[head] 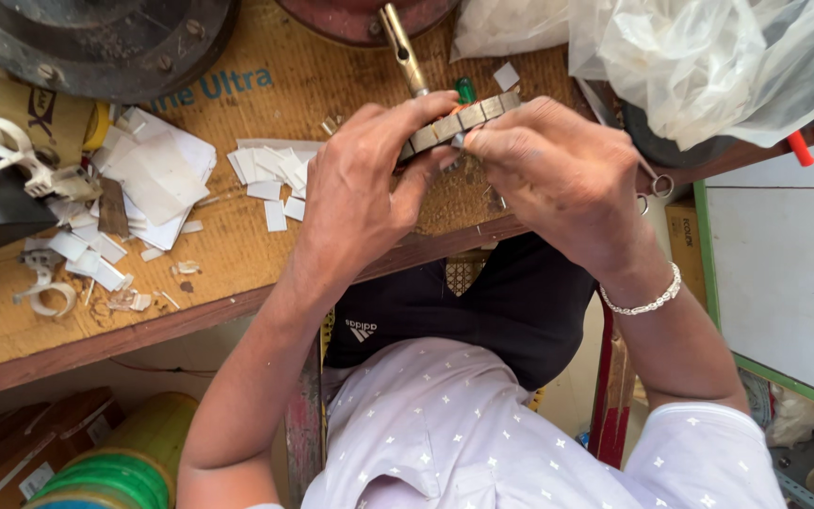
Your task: The person inserts small white rectangular pieces into the slots of a circular copper-wound electrical component. They use a green screwdriver to press the pieces into place and scissors to trim the pieces. The person repeats this process for multiple slots around the component.
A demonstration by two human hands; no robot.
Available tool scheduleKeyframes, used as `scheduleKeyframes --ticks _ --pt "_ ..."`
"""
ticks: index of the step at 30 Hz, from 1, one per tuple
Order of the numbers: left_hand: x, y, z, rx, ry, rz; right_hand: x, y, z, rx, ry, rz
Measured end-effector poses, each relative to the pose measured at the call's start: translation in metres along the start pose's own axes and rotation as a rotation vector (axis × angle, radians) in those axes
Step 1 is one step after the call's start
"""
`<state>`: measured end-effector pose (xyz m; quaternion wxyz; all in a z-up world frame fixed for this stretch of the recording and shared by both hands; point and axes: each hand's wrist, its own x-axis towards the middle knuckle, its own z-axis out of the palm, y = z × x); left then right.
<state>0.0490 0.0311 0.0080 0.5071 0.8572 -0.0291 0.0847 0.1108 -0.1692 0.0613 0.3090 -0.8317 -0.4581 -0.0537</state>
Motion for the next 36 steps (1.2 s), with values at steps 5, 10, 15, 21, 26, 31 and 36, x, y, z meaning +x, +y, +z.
scheduleKeyframes --ticks 5,10,15,21,26,31,36 --pt "0.001 0.003 -0.001 -0.021 0.044 0.088 0.007 -0.002 -0.01 -0.089 -0.12 -0.098" --pt "-0.004 0.004 0.002 0.023 0.052 0.093 0.011 -0.006 -0.018 -0.145 -0.185 -0.195" --pt "-0.003 0.003 0.003 0.051 0.061 0.117 0.013 -0.011 -0.019 -0.268 -0.214 -0.267" --pt "-0.002 0.001 0.004 0.043 0.063 0.113 0.021 -0.02 -0.021 -0.324 -0.265 -0.274" --pt "-0.001 0.001 0.006 0.059 0.077 0.13 0.026 -0.023 -0.025 -0.363 -0.279 -0.316" --pt "0.0 -0.004 0.005 0.047 0.071 0.129 0.016 -0.015 -0.014 -0.365 -0.224 -0.294" --pt "0.002 -0.006 0.003 0.03 0.068 0.111 0.005 -0.007 0.004 -0.329 -0.08 -0.27"
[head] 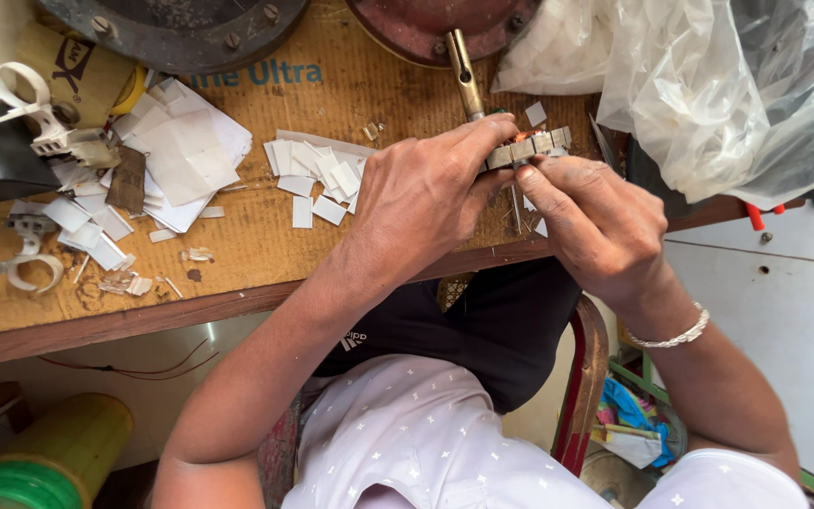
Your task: The person inserts small white rectangular pieces into the slots of a circular copper-wound electrical component. They use a green screwdriver to press the pieces into place and scissors to trim the pieces. The person repeats this process for multiple slots around the component.
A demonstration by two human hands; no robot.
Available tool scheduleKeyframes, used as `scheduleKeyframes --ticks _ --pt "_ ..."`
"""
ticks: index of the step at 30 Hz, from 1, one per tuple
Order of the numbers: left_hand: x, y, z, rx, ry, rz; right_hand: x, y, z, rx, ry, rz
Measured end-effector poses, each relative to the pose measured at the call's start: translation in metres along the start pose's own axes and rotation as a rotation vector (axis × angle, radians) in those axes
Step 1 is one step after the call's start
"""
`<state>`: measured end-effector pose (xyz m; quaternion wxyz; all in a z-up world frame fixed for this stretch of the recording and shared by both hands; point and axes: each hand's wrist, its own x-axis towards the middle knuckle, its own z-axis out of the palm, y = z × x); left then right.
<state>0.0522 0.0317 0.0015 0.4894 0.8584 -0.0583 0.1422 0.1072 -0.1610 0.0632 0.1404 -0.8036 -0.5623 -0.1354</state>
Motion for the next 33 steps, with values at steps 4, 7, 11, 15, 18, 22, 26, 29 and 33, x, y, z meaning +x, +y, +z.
scheduleKeyframes --ticks 4,7,11,15,18,22,26,29,33 --pt "-0.001 0.0 -0.003 -0.013 0.012 0.023 -0.006 -0.008 0.008 -0.008 0.059 0.066" --pt "0.001 0.0 -0.003 -0.016 -0.026 -0.008 -0.007 -0.012 0.012 -0.019 0.086 0.094" --pt "0.002 0.001 -0.003 -0.006 -0.019 0.006 -0.009 -0.011 0.017 -0.023 0.141 0.103" --pt "0.005 -0.002 -0.008 -0.027 -0.05 0.051 -0.014 -0.01 0.022 -0.029 0.176 0.11" --pt "0.005 -0.007 -0.017 -0.074 -0.134 0.124 -0.02 -0.013 0.027 -0.084 0.289 0.16" --pt "-0.008 -0.009 -0.017 -0.062 -0.156 0.224 -0.027 -0.022 0.042 0.042 0.41 0.306" --pt "-0.021 -0.007 -0.009 -0.09 -0.119 0.23 -0.033 -0.028 0.041 0.36 0.286 0.485" --pt "-0.027 -0.006 0.004 -0.139 0.075 0.269 -0.035 -0.028 0.035 0.354 0.242 0.51" --pt "-0.04 -0.008 0.024 -0.146 0.163 0.177 -0.038 -0.028 0.033 0.387 0.239 0.542"
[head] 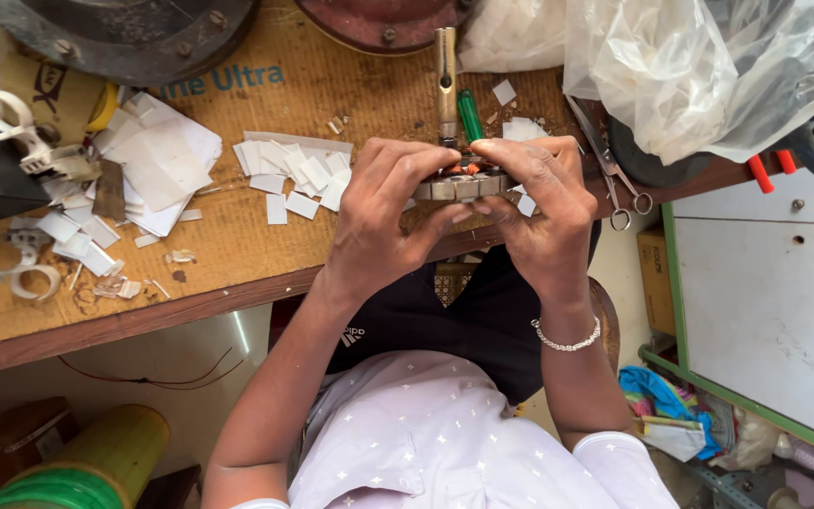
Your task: The person inserts small white rectangular pieces into the slots of a circular copper-wound electrical component. They use a green screwdriver to press the pieces into place and scissors to trim the pieces. The person repeats this process for multiple slots around the component.
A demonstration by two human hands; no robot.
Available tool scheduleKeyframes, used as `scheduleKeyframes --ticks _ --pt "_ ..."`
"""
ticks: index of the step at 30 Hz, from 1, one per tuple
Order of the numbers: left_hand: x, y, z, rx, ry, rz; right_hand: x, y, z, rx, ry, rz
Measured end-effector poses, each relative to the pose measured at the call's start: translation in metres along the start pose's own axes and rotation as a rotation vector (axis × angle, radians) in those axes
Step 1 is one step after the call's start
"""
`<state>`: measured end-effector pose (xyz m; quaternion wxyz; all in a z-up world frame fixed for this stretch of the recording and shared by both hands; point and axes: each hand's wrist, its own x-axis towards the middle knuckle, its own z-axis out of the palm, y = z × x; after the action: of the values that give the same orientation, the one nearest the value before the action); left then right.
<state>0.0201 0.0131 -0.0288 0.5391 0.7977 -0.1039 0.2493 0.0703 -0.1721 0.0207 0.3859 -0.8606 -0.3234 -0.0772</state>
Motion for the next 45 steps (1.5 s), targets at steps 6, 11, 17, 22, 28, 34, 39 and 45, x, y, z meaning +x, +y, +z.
scheduleKeyframes --ticks 6,11,17,22,28,34,39,45 --pt "-0.013 -0.005 0.012 0.04 0.06 0.053 -0.007 -0.001 0.002 0.027 0.023 0.011" --pt "-0.016 -0.006 0.017 0.049 0.08 0.102 -0.012 0.002 0.004 0.045 0.044 0.011" --pt "-0.016 -0.005 0.02 0.079 0.077 0.12 -0.018 0.004 0.004 0.08 0.06 0.017" --pt "-0.016 -0.004 0.022 0.108 0.058 0.149 -0.022 0.006 0.002 0.109 0.062 0.056" --pt "-0.02 -0.006 0.023 0.111 0.036 0.144 -0.025 0.008 0.001 0.149 0.047 0.072" --pt "-0.021 -0.005 0.024 0.111 0.051 0.138 -0.028 0.007 0.006 0.142 0.045 0.07" --pt "-0.018 -0.002 0.025 0.129 0.075 0.138 -0.027 0.005 0.012 0.092 0.057 0.059" --pt "-0.003 -0.005 0.014 0.092 0.08 0.035 -0.008 0.011 0.015 0.123 0.089 0.029"
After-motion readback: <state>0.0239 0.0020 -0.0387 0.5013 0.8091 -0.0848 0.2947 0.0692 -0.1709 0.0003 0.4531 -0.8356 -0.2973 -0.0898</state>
